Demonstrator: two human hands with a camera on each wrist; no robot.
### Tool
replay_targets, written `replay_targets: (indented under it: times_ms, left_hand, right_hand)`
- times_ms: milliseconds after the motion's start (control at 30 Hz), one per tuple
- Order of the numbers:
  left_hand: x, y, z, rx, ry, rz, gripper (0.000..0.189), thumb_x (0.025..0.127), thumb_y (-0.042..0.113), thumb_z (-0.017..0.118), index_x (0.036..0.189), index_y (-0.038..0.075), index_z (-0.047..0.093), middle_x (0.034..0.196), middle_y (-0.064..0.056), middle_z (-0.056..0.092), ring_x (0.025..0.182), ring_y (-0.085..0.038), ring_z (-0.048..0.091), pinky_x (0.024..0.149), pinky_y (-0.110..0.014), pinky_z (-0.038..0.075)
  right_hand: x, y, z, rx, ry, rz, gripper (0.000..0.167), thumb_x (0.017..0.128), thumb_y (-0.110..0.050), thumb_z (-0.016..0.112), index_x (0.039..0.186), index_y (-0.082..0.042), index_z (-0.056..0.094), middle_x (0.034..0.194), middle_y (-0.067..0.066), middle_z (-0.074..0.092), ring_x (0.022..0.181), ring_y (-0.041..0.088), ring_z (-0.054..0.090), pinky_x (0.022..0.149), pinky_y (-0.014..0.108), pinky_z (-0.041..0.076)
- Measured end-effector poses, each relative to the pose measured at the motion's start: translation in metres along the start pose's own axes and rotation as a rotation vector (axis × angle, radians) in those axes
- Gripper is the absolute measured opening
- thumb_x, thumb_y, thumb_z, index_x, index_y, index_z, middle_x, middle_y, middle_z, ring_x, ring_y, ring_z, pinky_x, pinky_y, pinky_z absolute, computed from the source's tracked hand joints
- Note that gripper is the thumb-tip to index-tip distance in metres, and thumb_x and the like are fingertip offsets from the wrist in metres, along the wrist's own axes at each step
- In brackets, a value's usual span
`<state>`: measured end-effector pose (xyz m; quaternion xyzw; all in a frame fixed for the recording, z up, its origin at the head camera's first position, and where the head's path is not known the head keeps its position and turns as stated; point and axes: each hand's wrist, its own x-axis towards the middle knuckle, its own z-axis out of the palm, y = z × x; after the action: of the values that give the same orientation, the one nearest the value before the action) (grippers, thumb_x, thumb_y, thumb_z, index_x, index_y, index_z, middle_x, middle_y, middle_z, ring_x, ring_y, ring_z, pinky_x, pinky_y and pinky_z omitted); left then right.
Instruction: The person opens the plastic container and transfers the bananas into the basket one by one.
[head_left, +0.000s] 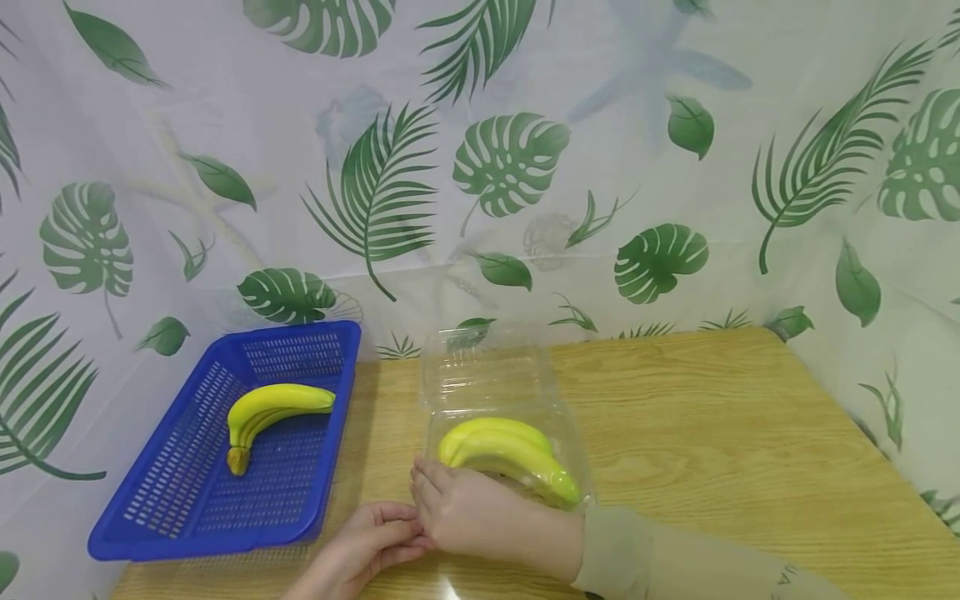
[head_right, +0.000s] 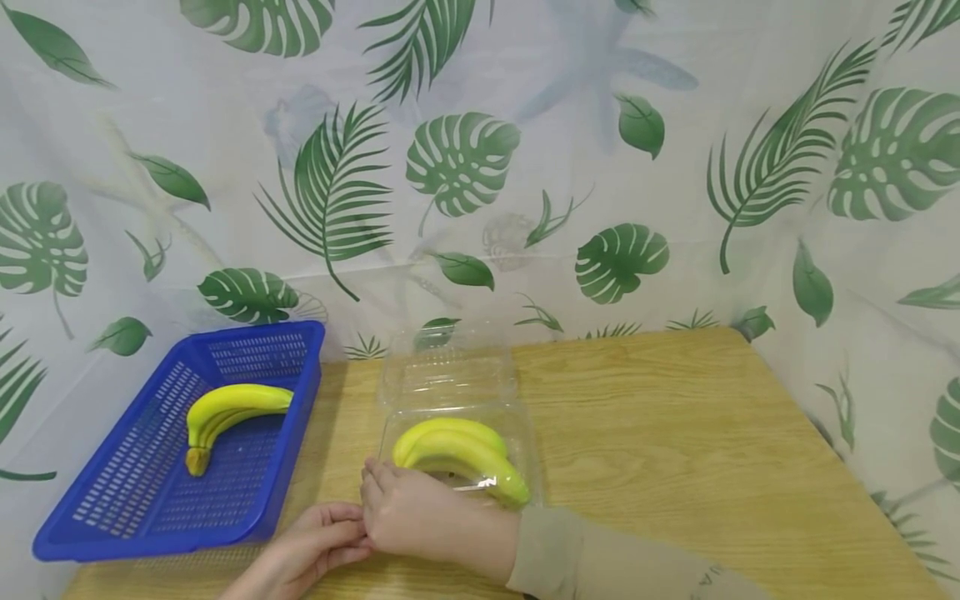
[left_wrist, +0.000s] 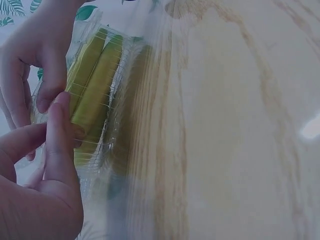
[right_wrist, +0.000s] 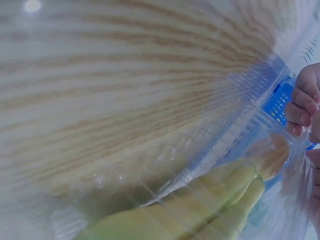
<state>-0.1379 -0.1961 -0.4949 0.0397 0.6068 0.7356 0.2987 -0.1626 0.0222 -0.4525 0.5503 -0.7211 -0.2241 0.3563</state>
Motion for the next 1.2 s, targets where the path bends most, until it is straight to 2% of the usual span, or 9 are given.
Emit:
replay_targets:
  times_ms: [167, 367, 567, 967, 1200]
  left_hand:
    - [-0.0002, -0.0027, -0.0004, 0.01, 0.011, 0.013, 0.025, 0.103, -0.001, 0.058, 0.122, -0.009, 0.071, 0.099, 0.003, 0.08, 0.093, -0.006, 0.077, 0.088, -0.02, 0.065]
    - [-0.0013, -0.0045, -0.0014, -0.035, -0.014, 0.041, 0.022, 0.102, -0.002, 0.057, 0.109, 0.007, 0.076, 0.1, 0.002, 0.08, 0.096, -0.007, 0.077, 0.091, -0.02, 0.064]
    - [-0.001, -0.0034, -0.0018, -0.059, -0.037, 0.041, 0.026, 0.104, -0.001, 0.055, 0.104, 0.014, 0.076, 0.1, 0.004, 0.081, 0.097, -0.007, 0.077, 0.092, -0.02, 0.064]
    - [-0.0014, -0.0013, 0.0001, -0.068, -0.025, 0.029, 0.022, 0.107, 0.001, 0.055, 0.111, 0.007, 0.076, 0.102, 0.0, 0.082, 0.098, -0.008, 0.078, 0.092, -0.021, 0.064]
    - [-0.0011, -0.0018, -0.0002, -0.054, -0.021, 0.025, 0.023, 0.107, 0.001, 0.054, 0.112, 0.007, 0.076, 0.103, 0.001, 0.082, 0.098, -0.008, 0.078, 0.091, -0.021, 0.064]
  right_hand:
    - [0.0002, 0.0008, -0.0004, 0.025, 0.009, 0.0, 0.048, 0.107, -0.052, 0.052, 0.12, -0.016, 0.08, 0.124, 0.0, 0.08, 0.122, 0.016, 0.073, 0.109, 0.024, 0.057]
    - [-0.0019, 0.0026, 0.0031, 0.039, 0.008, -0.007, 0.049, 0.109, -0.053, 0.049, 0.125, -0.017, 0.078, 0.127, -0.001, 0.078, 0.127, 0.014, 0.071, 0.117, 0.027, 0.052]
    - [-0.0028, 0.0042, 0.0039, 0.041, 0.06, 0.006, 0.04, 0.106, -0.046, 0.058, 0.122, -0.017, 0.079, 0.125, -0.003, 0.079, 0.125, 0.013, 0.072, 0.117, 0.027, 0.051]
    - [-0.0031, 0.0053, 0.0032, 0.097, 0.077, 0.053, 0.035, 0.103, -0.038, 0.064, 0.123, -0.012, 0.079, 0.126, 0.002, 0.079, 0.125, 0.014, 0.072, 0.117, 0.026, 0.051]
    - [-0.003, 0.0048, 0.0037, 0.116, 0.091, 0.078, 0.032, 0.102, -0.033, 0.065, 0.122, -0.011, 0.079, 0.126, 0.003, 0.079, 0.124, 0.015, 0.072, 0.117, 0.027, 0.052]
